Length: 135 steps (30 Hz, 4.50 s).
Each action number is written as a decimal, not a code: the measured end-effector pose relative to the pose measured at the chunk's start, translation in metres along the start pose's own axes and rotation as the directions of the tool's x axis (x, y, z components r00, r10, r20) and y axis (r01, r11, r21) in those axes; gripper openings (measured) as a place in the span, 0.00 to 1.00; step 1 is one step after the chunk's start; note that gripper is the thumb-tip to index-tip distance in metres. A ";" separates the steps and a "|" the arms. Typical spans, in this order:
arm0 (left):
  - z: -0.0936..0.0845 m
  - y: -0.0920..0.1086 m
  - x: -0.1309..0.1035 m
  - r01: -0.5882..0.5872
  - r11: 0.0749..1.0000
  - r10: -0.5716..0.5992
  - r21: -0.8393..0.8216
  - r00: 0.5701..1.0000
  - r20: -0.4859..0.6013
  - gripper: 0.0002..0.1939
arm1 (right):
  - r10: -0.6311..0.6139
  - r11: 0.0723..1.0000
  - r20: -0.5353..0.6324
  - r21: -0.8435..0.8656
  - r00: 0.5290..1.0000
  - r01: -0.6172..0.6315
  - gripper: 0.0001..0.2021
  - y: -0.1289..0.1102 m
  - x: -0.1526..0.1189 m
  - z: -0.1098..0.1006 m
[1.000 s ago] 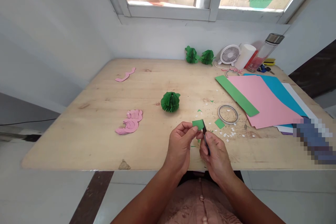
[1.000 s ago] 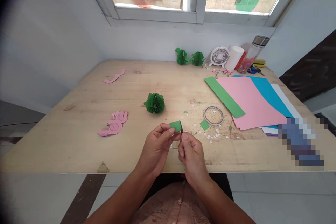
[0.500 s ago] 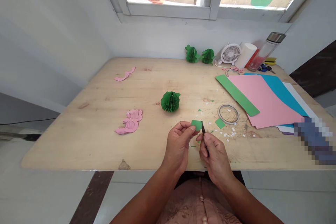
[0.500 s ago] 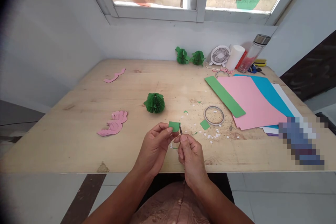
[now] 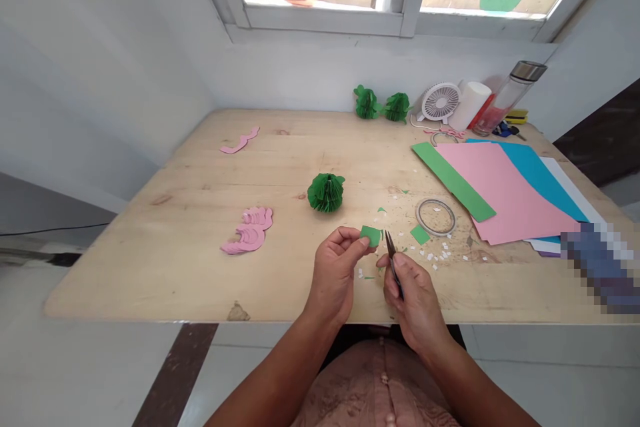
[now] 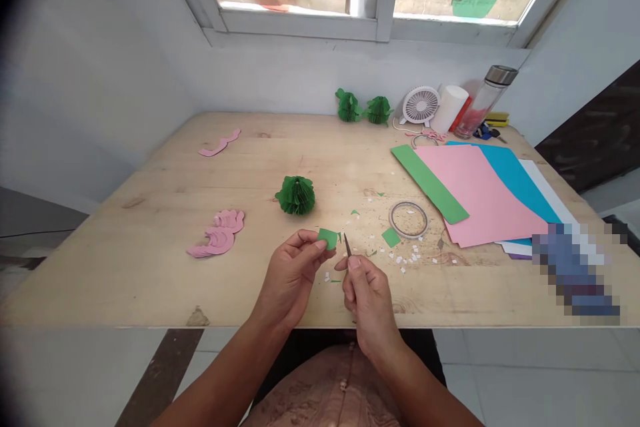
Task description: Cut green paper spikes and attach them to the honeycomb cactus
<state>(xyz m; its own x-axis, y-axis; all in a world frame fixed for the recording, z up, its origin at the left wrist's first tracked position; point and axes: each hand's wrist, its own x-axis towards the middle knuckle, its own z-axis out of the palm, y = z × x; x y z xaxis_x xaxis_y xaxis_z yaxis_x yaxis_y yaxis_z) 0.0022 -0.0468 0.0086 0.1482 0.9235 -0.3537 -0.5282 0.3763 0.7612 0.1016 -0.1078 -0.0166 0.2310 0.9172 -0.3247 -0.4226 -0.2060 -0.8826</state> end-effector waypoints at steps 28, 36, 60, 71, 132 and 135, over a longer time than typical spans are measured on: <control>-0.011 0.013 0.002 -0.262 0.783 0.159 0.564 0.961 0.226 0.17 | 0.015 0.997 0.043 -0.079 0.999 -0.012 0.18 -0.002 -0.001 -0.003; -0.009 0.014 0.002 -0.266 0.802 0.181 0.535 0.961 0.208 0.17 | 0.030 0.997 0.036 -0.068 0.999 -0.027 0.17 0.002 -0.001 -0.002; -0.009 0.028 0.005 -0.244 0.772 0.064 0.587 0.949 0.309 0.21 | 0.065 0.997 0.082 -0.048 0.994 -0.062 0.17 -0.005 -0.003 -0.001; -0.009 0.031 0.003 -0.242 0.760 -0.045 0.604 0.907 0.419 0.26 | 0.001 0.999 0.043 -0.043 0.999 0.001 0.18 -0.010 0.006 0.002; -0.009 -0.012 -0.010 0.052 0.994 -0.054 -0.092 0.998 -0.021 0.08 | -0.010 0.999 0.049 0.040 0.999 0.008 0.17 0.012 -0.005 0.015; -0.006 -0.014 -0.012 0.051 0.994 -0.053 -0.092 0.998 -0.022 0.08 | -0.028 0.998 0.044 0.053 0.999 0.026 0.19 0.014 -0.005 0.016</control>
<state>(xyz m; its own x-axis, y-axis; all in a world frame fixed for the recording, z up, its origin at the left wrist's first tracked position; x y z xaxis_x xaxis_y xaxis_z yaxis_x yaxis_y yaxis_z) 0.0022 -0.0631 -0.0011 0.1580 0.9005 -0.4052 -0.5947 0.4144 0.6889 0.0810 -0.1099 -0.0216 0.2037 0.9367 -0.2846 -0.4626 -0.1641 -0.8713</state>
